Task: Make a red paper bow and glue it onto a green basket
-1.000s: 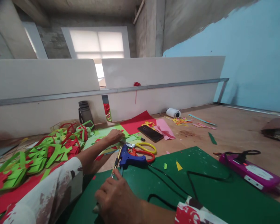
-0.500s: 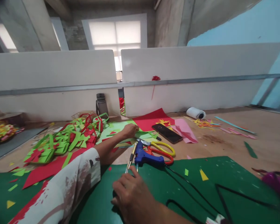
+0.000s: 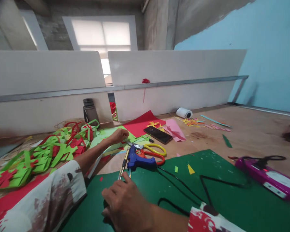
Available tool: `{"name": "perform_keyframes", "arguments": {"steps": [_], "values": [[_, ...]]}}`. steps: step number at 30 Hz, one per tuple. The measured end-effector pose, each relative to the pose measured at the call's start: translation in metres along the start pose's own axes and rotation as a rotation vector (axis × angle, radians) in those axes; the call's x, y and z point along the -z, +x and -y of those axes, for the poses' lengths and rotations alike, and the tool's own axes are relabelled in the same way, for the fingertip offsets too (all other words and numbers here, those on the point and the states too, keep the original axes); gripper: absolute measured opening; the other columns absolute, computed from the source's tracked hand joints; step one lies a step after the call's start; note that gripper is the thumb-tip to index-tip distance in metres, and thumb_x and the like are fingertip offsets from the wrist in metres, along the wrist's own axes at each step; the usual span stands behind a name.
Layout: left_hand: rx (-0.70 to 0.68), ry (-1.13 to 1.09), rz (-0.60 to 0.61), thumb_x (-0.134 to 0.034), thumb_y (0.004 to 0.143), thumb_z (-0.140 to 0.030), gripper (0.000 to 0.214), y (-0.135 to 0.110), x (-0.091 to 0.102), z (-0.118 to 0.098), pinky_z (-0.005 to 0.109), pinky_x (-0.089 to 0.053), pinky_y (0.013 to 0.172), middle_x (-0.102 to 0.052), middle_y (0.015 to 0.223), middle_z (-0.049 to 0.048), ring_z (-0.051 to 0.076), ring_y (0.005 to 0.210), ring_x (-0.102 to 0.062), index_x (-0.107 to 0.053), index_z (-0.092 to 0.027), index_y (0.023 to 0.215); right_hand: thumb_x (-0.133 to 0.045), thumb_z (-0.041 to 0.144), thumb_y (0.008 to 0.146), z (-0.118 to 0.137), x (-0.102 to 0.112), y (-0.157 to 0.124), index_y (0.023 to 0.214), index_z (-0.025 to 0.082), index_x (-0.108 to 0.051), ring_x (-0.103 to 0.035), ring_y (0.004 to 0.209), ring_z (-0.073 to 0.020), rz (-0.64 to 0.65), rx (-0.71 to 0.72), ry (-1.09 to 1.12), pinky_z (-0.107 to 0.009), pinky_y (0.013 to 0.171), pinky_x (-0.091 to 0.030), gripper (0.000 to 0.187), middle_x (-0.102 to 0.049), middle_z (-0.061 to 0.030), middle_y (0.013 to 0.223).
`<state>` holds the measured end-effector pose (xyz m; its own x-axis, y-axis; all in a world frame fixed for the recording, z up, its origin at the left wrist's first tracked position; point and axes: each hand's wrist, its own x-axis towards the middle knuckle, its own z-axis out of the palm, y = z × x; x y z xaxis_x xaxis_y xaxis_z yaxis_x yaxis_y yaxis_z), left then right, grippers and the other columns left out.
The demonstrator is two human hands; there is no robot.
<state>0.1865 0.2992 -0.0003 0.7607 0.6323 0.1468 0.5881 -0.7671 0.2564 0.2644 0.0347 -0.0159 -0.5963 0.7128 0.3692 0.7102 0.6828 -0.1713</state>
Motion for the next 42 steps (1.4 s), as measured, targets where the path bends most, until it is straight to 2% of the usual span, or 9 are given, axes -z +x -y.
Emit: {"name": "perform_keyframes", "arguments": {"steps": [8,16,22,28,33,42], "values": [[0.060,0.004,0.064,-0.056,0.091,-0.032,0.030,0.013,-0.004,-0.003,0.040,-0.052,0.080,-0.057,0.116,0.0079,0.023,0.097,-0.059,-0.055,-0.015,0.116,-0.062,0.034,0.079,-0.004,-0.007,-0.001,0.093,0.018,-0.055,-0.059,0.079,-0.0206,-0.016,0.025,-0.039,-0.041,0.092,-0.034,0.022,-0.067,-0.0049,0.082],[0.042,0.011,0.142,-0.057,0.091,-0.032,0.030,0.025,-0.002,-0.001,0.039,-0.052,0.079,-0.057,0.116,0.0075,0.023,0.096,-0.059,-0.056,-0.014,0.115,-0.064,0.033,0.079,-0.001,-0.001,0.001,0.096,0.016,-0.055,-0.060,0.082,-0.0214,0.019,0.012,-0.028,-0.042,0.093,-0.034,0.025,-0.068,-0.0056,0.086],[-0.018,0.028,0.115,-0.057,0.091,-0.031,0.030,0.022,0.000,-0.002,0.040,-0.052,0.080,-0.057,0.116,0.0080,0.022,0.096,-0.059,-0.056,-0.015,0.116,-0.067,0.034,0.076,-0.003,-0.007,0.001,0.094,0.017,-0.054,-0.060,0.080,-0.0209,0.027,0.023,-0.067,-0.039,0.087,-0.036,0.027,-0.068,-0.0045,0.084],[-0.077,0.054,0.145,-0.056,0.092,-0.031,0.028,0.012,0.009,0.006,0.040,-0.052,0.080,-0.057,0.114,0.0080,0.021,0.095,-0.060,-0.056,-0.015,0.115,-0.066,0.040,0.077,-0.009,-0.015,0.000,0.092,0.017,-0.053,-0.059,0.080,-0.0199,-0.016,0.056,-0.067,-0.036,0.080,-0.036,0.030,-0.067,-0.0030,0.085],[-0.112,0.044,0.131,-0.055,0.092,-0.031,0.028,0.010,0.007,0.007,0.041,-0.051,0.082,-0.057,0.116,0.0086,0.021,0.098,-0.059,-0.055,-0.016,0.116,-0.065,0.043,0.078,-0.010,-0.018,0.000,0.092,0.018,-0.051,-0.058,0.080,-0.0194,-0.024,0.053,-0.062,-0.035,0.078,-0.035,0.031,-0.067,-0.0023,0.085],[-0.039,-0.130,0.051,-0.056,0.092,-0.031,0.029,0.013,-0.002,0.021,0.040,-0.052,0.080,-0.057,0.116,0.0082,0.022,0.096,-0.059,-0.055,-0.015,0.116,-0.072,0.036,0.071,-0.010,-0.019,0.001,0.089,0.018,-0.052,-0.058,0.076,-0.0181,-0.061,0.048,-0.073,-0.034,0.077,-0.036,0.033,-0.066,-0.0007,0.081]]}}
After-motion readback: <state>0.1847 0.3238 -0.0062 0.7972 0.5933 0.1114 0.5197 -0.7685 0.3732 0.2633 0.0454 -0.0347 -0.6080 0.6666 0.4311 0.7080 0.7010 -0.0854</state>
